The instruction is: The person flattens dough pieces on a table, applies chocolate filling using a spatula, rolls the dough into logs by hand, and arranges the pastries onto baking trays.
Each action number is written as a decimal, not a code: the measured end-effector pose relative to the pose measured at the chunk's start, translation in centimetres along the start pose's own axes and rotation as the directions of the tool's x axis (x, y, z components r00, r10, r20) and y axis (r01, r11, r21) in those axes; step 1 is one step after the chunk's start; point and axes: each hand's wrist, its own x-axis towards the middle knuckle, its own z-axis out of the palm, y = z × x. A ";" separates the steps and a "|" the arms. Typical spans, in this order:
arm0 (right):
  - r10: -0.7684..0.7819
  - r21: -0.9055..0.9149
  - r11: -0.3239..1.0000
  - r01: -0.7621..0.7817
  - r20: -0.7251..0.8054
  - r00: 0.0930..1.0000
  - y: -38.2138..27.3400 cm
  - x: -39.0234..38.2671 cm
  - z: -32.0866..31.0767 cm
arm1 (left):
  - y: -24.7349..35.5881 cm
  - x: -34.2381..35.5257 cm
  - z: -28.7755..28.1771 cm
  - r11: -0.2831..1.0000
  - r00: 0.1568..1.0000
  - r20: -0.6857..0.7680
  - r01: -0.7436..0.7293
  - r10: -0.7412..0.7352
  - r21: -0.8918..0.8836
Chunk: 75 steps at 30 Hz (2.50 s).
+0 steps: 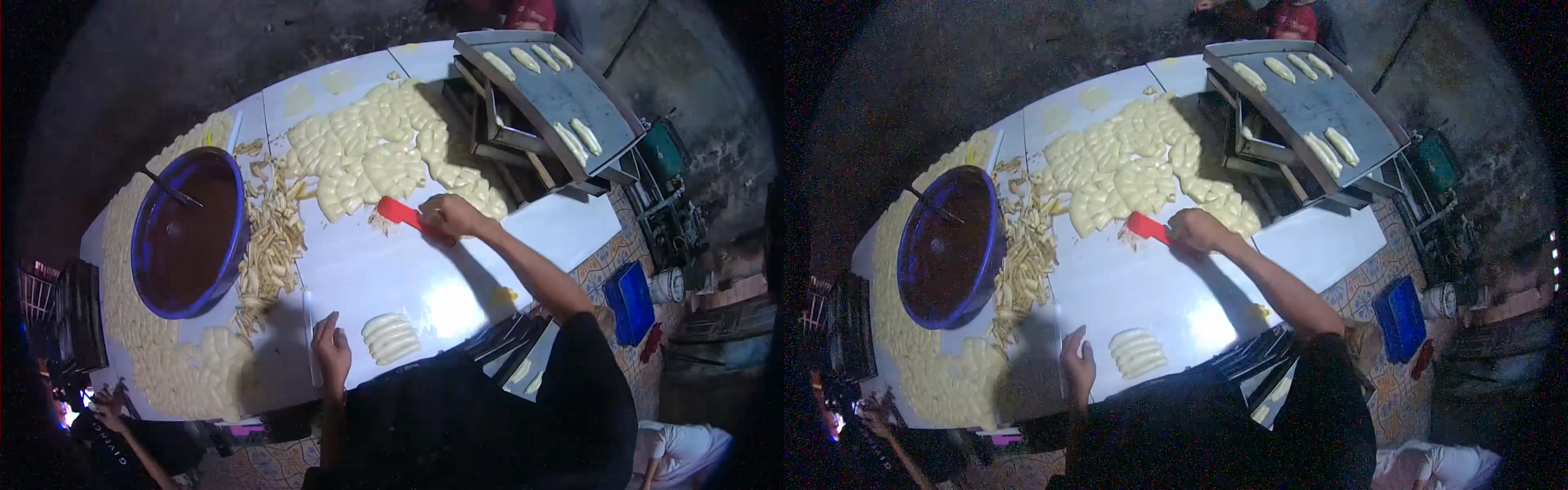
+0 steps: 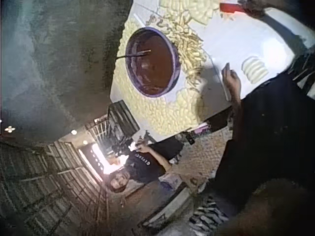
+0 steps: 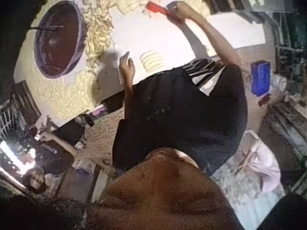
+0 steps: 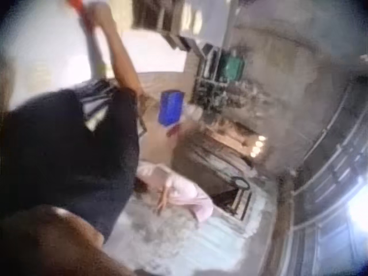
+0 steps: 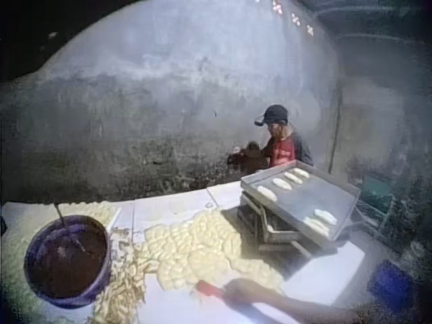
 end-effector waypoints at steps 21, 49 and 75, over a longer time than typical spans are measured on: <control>0.201 0.105 0.979 -0.175 -0.346 0.916 -6.7 -1.7 -9.1 | -1.9 2.2 2.1 0.959 0.990 -0.123 0.034 -0.070 -0.280; 0.333 0.696 0.715 -0.066 -0.255 0.908 -16.7 -1.2 13.2 | 2.7 4.1 6.1 0.787 0.994 -0.075 0.015 -0.078 -0.617; -0.269 -0.359 0.902 0.240 -0.031 0.963 -11.2 -3.3 13.9 | -4.6 -3.3 -0.1 0.785 0.892 -0.425 0.373 -0.156 0.494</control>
